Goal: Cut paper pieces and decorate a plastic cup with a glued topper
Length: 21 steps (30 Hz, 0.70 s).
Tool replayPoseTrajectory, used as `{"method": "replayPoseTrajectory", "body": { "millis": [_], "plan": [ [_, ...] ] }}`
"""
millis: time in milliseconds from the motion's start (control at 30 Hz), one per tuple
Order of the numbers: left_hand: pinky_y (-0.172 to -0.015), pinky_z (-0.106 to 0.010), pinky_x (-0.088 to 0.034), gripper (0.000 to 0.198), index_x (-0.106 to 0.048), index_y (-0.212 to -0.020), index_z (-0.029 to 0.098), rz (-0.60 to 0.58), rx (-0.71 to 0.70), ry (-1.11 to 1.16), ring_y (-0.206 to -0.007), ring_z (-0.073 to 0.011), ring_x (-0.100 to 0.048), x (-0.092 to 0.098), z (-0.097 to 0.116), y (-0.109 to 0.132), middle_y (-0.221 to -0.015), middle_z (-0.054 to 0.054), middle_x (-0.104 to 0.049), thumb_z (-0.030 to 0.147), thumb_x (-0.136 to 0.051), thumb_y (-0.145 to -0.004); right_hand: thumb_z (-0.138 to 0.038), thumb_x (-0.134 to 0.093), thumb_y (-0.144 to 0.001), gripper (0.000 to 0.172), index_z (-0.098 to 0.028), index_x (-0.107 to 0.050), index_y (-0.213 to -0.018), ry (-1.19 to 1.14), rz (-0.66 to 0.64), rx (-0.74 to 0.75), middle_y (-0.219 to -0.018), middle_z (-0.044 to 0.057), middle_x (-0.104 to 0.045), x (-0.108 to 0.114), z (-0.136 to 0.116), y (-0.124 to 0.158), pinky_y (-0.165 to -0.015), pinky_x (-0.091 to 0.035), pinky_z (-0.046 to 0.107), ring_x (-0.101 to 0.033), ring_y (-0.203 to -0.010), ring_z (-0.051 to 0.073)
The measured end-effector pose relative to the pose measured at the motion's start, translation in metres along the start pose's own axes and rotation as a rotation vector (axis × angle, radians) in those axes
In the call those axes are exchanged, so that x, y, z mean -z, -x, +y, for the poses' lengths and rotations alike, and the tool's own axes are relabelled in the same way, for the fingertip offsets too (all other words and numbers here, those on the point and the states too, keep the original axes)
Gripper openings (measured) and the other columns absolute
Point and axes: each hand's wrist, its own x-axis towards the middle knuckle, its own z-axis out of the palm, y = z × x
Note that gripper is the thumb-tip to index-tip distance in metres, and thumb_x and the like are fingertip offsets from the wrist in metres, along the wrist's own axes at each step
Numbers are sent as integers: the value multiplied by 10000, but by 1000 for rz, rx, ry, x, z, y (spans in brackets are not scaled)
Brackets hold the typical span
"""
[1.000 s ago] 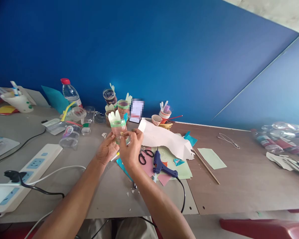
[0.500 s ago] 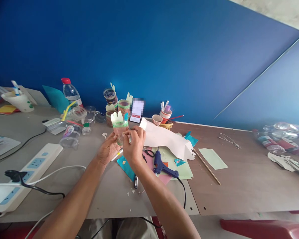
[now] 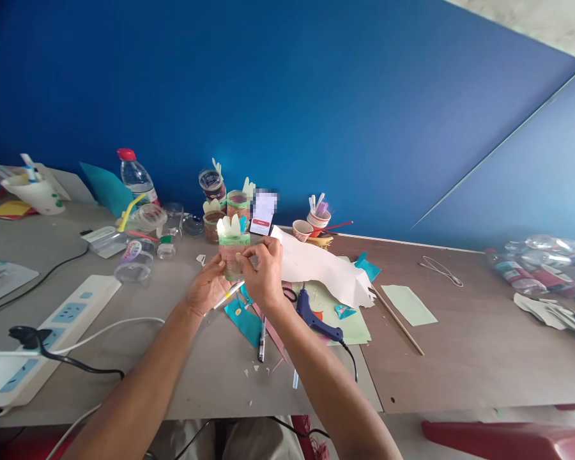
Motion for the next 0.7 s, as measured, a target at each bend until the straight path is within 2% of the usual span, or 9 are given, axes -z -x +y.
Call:
{"method": "replayPoseTrajectory", "body": {
  "millis": [300,433,533,700],
  "plan": [
    [-1012,-398,-419,314,-666,-1115,215,22,-5,24,-1150,-238,-604,1,-3,-1,-1150,-62,-704,228,-667,-801,-217,-629,-767,138,-214,-560,-647,-74,26,-162,-864,37,-507,-1,-1,-2,-883,-431,392,-491,-941,211],
    [-1027,-408,-413,324,-658,-1133,234,32,-1,38,-1174,-236,-590,3,-3,-2,-1179,-47,-692,238,-660,-809,-276,-567,-820,133,-208,-606,-714,-173,67,-244,-840,25,-496,6,-1,-2,-839,-445,365,-508,-887,193],
    [-1025,-400,-414,325,-654,-1139,235,37,-8,33,-1192,-235,-576,3,-2,-2,-1204,-42,-680,246,-652,-814,-239,-504,-873,165,-213,-659,-823,-134,97,-106,-892,44,-497,12,-6,6,-861,-436,380,-510,-929,200],
    [-1020,-386,-412,339,-661,-1130,218,20,-10,24,-1201,-249,-567,0,-1,-2,-1194,-59,-682,251,-676,-793,-127,-456,-872,322,-265,-714,-1008,96,-24,149,-955,74,-489,11,-8,20,-836,-431,411,-495,-920,221]
  ]
}}
